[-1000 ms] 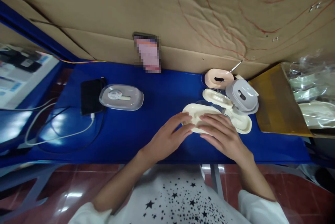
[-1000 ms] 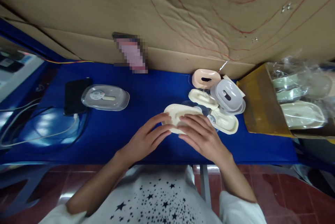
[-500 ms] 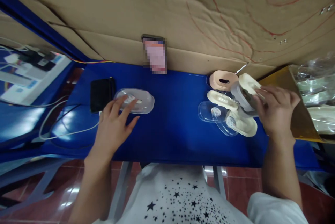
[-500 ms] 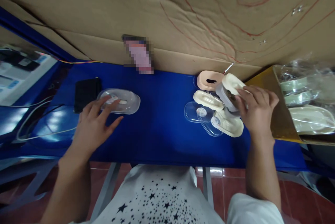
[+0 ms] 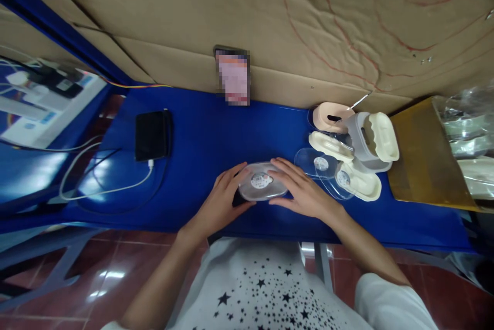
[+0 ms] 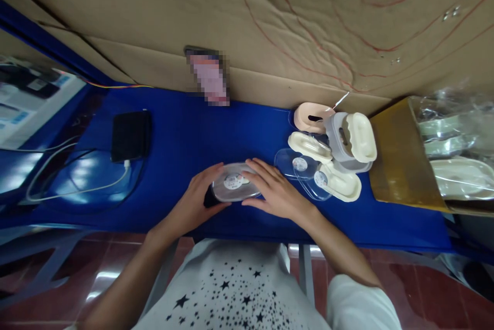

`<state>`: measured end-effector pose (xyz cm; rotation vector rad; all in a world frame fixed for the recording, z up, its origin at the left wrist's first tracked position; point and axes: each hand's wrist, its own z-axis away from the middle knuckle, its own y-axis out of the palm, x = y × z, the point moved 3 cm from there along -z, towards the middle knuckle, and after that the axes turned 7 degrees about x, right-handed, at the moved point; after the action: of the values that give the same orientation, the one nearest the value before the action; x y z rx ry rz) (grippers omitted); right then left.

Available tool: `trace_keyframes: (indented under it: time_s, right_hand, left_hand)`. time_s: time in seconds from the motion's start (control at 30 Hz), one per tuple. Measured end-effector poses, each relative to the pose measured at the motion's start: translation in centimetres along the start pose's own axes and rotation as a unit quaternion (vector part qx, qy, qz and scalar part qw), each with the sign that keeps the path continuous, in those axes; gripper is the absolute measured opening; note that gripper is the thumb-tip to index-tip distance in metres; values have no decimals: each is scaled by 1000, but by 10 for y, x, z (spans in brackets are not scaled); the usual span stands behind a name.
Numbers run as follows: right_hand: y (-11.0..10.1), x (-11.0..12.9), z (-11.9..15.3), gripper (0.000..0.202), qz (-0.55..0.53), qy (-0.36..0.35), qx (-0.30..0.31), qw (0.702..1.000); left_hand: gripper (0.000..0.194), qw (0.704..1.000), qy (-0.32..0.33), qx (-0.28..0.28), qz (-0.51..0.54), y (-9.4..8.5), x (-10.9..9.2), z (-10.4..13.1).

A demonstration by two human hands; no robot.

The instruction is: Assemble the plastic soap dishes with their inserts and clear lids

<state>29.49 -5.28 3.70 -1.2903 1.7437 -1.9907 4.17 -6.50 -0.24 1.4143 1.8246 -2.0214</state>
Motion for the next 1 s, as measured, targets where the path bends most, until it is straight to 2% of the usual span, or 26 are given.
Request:
trace_keyframes:
  time_s: [0.1, 0.2, 0.3, 0.37, 0.43, 0.5, 0.53, 0.57, 0.6, 0.63, 0.67, 0.7, 0.77, 0.87, 1.0]
  right_hand:
    - [-21, -8, 12, 68, -8, 6, -53, 999]
    - [-63, -29, 33, 62, 81, 59, -152, 983]
    - [-109, -69, 59, 60, 195, 168, -275, 926]
    - [-128, -95, 71, 56, 238, 219, -299, 898]
    - [-136, -110, 75, 60, 274, 253, -305, 876]
    - [-133, -104, 71, 66, 300, 258, -317, 862]
    - [-127, -94, 66, 67, 297, 240, -315, 869]
    - [-118, -79, 58, 66, 282, 208, -296, 889]
    - [-107, -62, 49, 62, 247, 156, -258, 921]
    - [-93, -45, 40, 60, 195, 105, -188, 957]
    - [-79, -28, 31, 59, 154, 47, -115, 980]
    - [-67, -13, 25, 55, 119, 11, -74, 990]
    - [-49, 8, 17, 43, 59, -39, -42, 997]
    - [-32, 18, 16, 35, 15, -45, -62, 997]
    - [-16, 16, 18, 43, 10, 23, -65, 998]
  left_hand:
    - [92, 999, 2, -21, 33, 2, 5, 1]
    - [91, 999, -24, -5, 25, 0, 4, 0]
    - [65, 1000, -19, 10, 20, -3, -2, -3]
    - [44, 999, -2, 0, 40, -5, -5, -7]
    - [35, 998, 4, -19, 64, -6, -8, -13]
    - [33, 996, 2, -36, 79, -7, -12, -19]
    - [32, 995, 1, -40, 86, -7, -14, -23]
    - [33, 994, 1, -43, 96, -8, -17, -26]
    - [36, 993, 6, -44, 109, -8, -20, -30]
    - [40, 991, 14, -45, 127, -7, -24, -33]
    - [46, 987, 25, -47, 149, -7, -27, -35]
    - [52, 983, 36, -52, 173, -6, -29, -37]
    - [63, 973, 51, -63, 217, -3, -32, -40]
    - [75, 962, 41, -78, 258, 4, -31, -40]
    - [76, 964, 36, -82, 250, 5, -28, -38]
